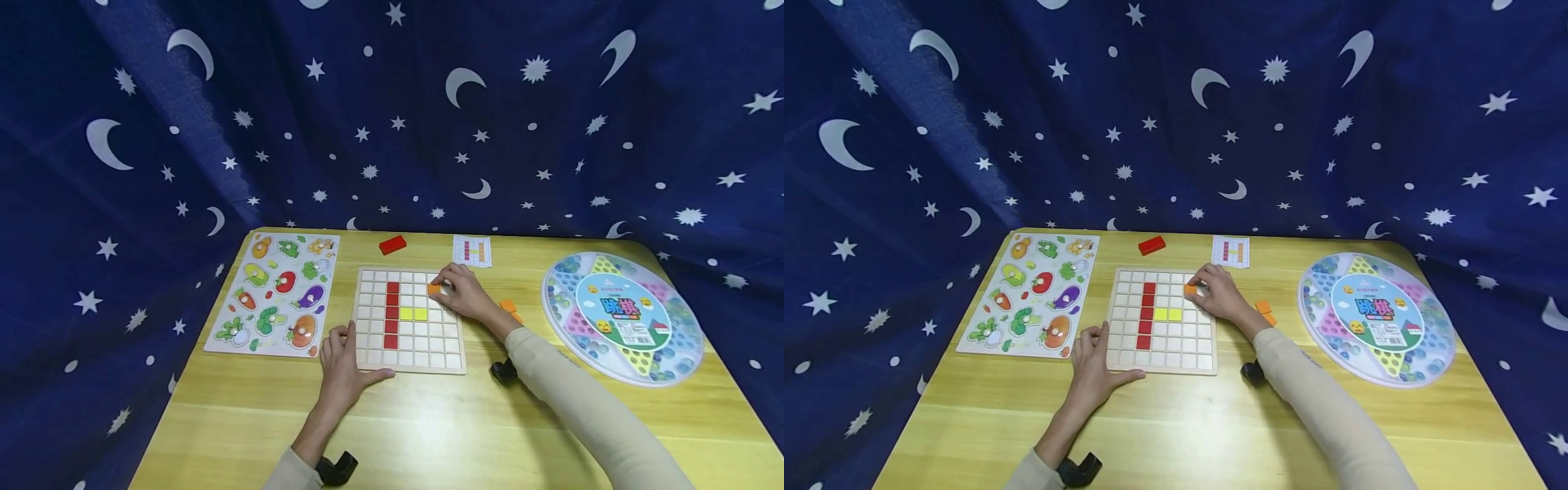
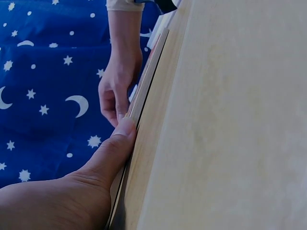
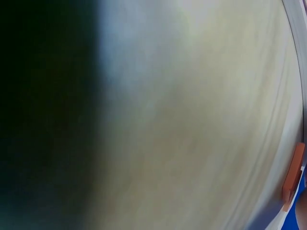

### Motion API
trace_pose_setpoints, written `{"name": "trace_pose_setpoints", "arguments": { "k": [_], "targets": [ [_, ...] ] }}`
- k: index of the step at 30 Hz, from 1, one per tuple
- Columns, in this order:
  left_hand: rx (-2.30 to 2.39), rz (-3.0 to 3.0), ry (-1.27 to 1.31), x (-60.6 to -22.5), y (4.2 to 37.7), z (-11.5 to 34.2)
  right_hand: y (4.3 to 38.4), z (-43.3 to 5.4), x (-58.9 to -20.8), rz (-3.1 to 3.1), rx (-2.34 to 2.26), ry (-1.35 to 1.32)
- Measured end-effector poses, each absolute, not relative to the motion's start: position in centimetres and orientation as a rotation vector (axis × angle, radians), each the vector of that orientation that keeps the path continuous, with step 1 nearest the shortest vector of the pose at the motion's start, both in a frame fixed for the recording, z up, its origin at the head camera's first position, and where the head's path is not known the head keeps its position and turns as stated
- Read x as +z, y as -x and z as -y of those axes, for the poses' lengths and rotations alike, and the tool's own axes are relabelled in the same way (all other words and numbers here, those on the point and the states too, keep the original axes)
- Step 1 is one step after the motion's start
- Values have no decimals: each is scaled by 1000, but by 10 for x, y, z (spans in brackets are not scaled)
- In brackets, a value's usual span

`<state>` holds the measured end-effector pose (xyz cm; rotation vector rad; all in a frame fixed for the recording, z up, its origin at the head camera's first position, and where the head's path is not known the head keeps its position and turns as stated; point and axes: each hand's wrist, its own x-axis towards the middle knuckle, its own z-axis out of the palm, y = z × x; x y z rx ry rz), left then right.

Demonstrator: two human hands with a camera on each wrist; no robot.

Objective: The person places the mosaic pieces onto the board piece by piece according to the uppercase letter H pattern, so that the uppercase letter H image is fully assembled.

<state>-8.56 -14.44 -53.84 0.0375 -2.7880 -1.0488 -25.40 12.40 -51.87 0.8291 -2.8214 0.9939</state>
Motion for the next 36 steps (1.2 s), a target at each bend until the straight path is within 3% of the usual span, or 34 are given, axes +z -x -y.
{"name": "trace_pose_setpoints", "arguments": {
  "k": [28,36],
  "targets": [
    [-1084,2831,-83,-539,84,145,247,-128,-519,2828,1002,-849],
    [-1052,2826,-83,-537,83,143,235,-139,-510,2818,974,-969]
  ]
}}
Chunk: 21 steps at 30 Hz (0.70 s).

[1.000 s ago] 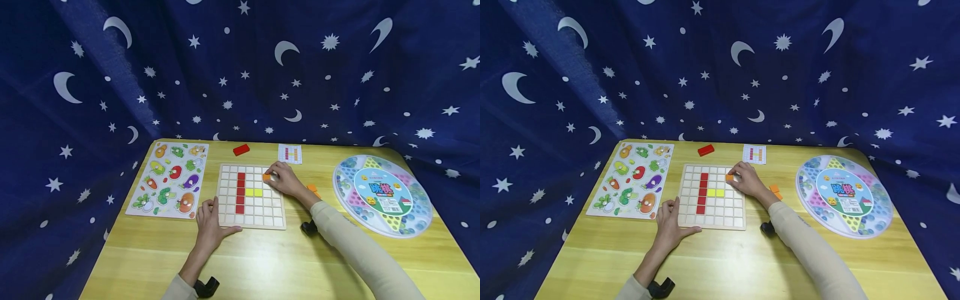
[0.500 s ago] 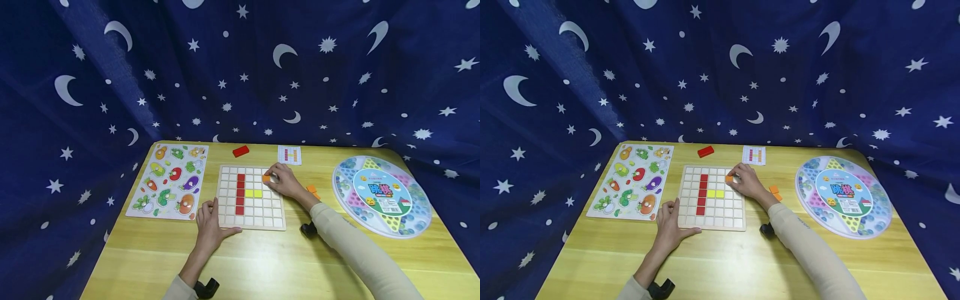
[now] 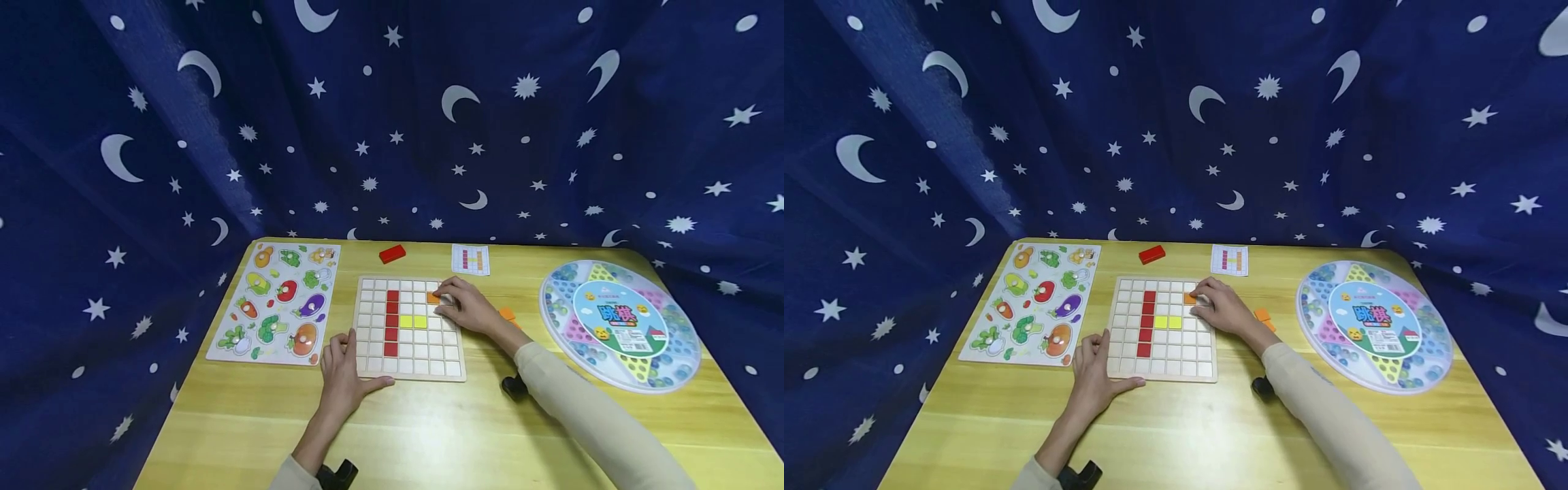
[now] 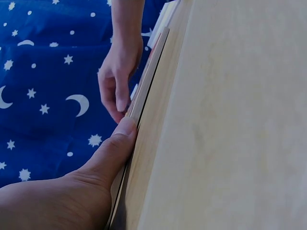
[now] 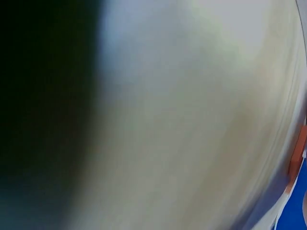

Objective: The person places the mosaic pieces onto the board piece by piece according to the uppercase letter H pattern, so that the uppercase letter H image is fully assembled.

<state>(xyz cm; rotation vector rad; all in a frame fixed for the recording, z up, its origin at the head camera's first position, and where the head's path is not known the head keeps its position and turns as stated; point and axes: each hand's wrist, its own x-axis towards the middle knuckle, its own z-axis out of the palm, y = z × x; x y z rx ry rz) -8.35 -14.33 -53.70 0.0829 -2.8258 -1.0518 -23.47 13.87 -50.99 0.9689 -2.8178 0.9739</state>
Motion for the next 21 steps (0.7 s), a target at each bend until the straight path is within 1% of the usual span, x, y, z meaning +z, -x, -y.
{"name": "trace_pose_setpoints", "arguments": {
  "k": [6,14,21],
  "targets": [
    [-1048,2798,-60,-538,83,144,221,-155,-507,2784,985,-1011],
    [-1031,2815,-57,-540,83,144,204,-182,-513,2716,940,-934],
    [-1039,2787,-42,-538,81,144,199,-200,-521,2713,921,-892]
  ]
}}
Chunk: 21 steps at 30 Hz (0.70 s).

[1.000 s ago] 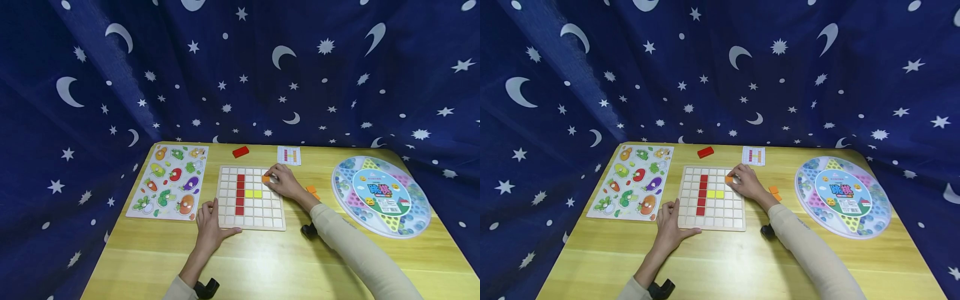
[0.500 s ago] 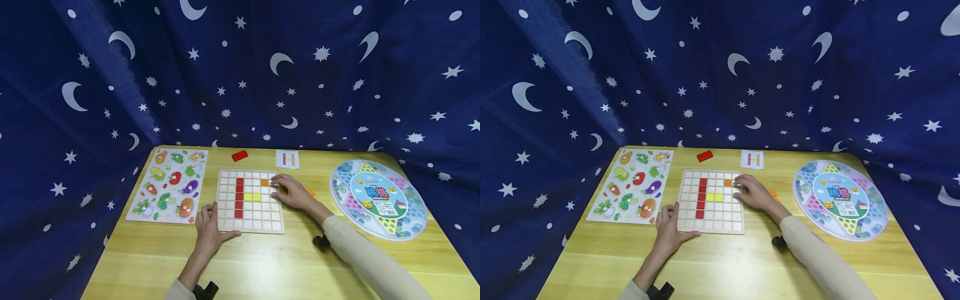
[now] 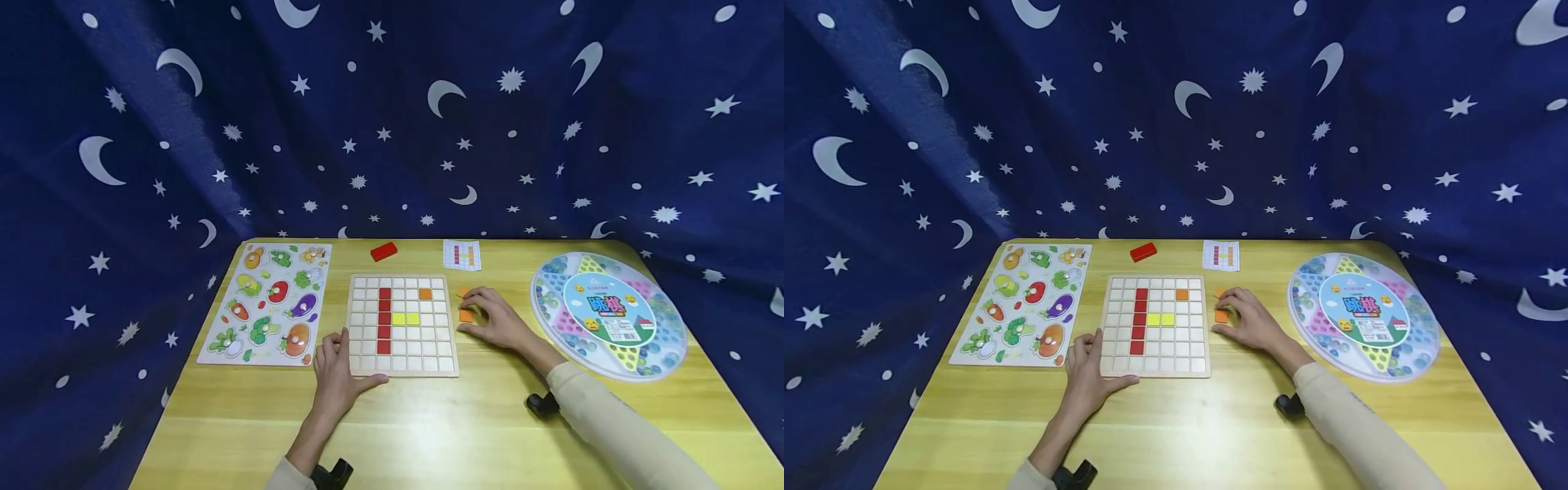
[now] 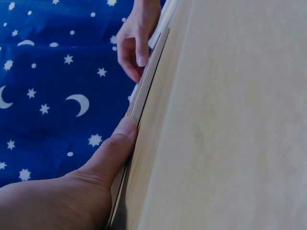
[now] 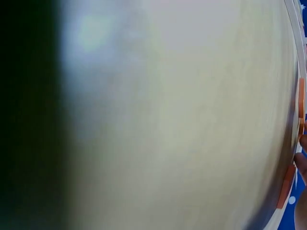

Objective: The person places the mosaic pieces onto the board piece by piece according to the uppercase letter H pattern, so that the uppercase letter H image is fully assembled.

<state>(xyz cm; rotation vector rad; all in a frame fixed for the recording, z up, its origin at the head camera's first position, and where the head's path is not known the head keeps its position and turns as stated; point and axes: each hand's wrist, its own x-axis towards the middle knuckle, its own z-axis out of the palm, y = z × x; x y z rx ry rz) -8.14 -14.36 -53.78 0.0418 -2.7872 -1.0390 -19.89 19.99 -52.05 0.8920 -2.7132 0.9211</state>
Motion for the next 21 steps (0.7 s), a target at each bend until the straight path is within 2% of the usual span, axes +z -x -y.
{"name": "trace_pose_setpoints", "arguments": {
  "k": [21],
  "targets": [
    [-1042,2791,-28,-538,82,145,197,-206,-524,2683,917,-875]
  ]
}}
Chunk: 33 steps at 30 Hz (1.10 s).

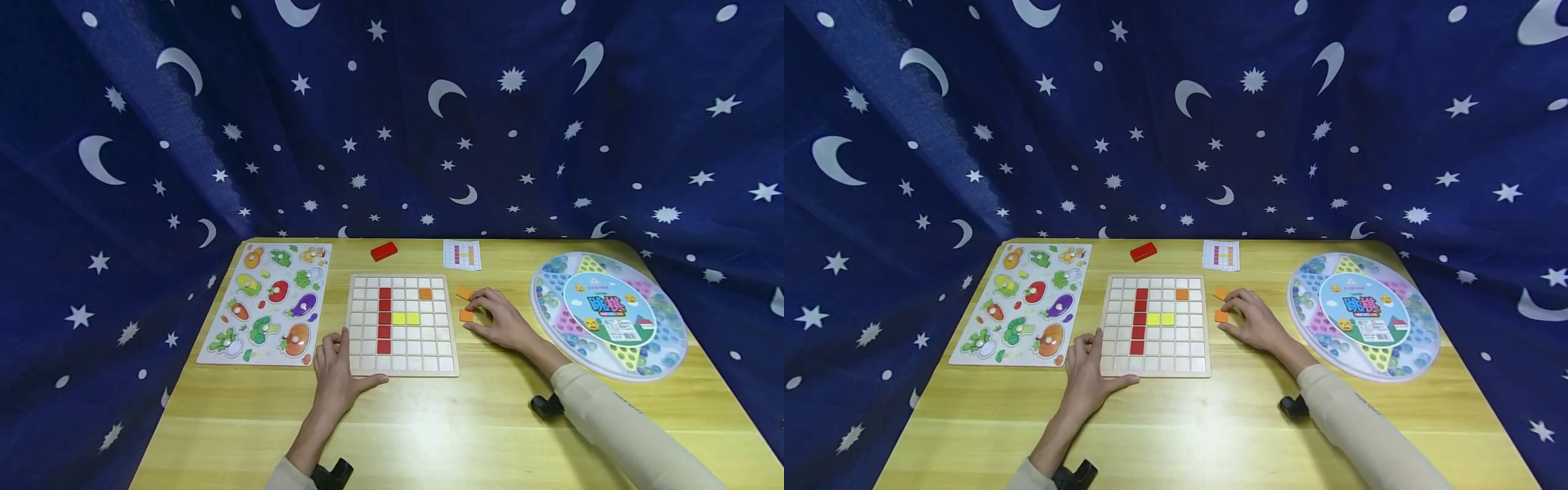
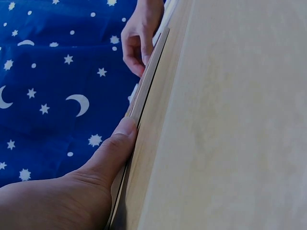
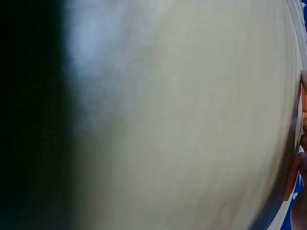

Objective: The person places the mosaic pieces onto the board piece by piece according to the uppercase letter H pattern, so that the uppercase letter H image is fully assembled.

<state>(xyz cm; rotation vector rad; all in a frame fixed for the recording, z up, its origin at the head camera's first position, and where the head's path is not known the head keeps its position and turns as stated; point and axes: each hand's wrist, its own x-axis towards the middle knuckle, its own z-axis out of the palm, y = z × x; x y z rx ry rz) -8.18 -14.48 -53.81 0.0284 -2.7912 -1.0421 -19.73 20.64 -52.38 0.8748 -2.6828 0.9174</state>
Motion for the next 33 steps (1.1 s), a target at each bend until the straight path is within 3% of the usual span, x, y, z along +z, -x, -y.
{"name": "trace_pose_setpoints", "arguments": {
  "k": [33],
  "targets": [
    [-1042,2787,-37,-538,82,144,196,-203,-525,2668,934,-838]
  ]
}}
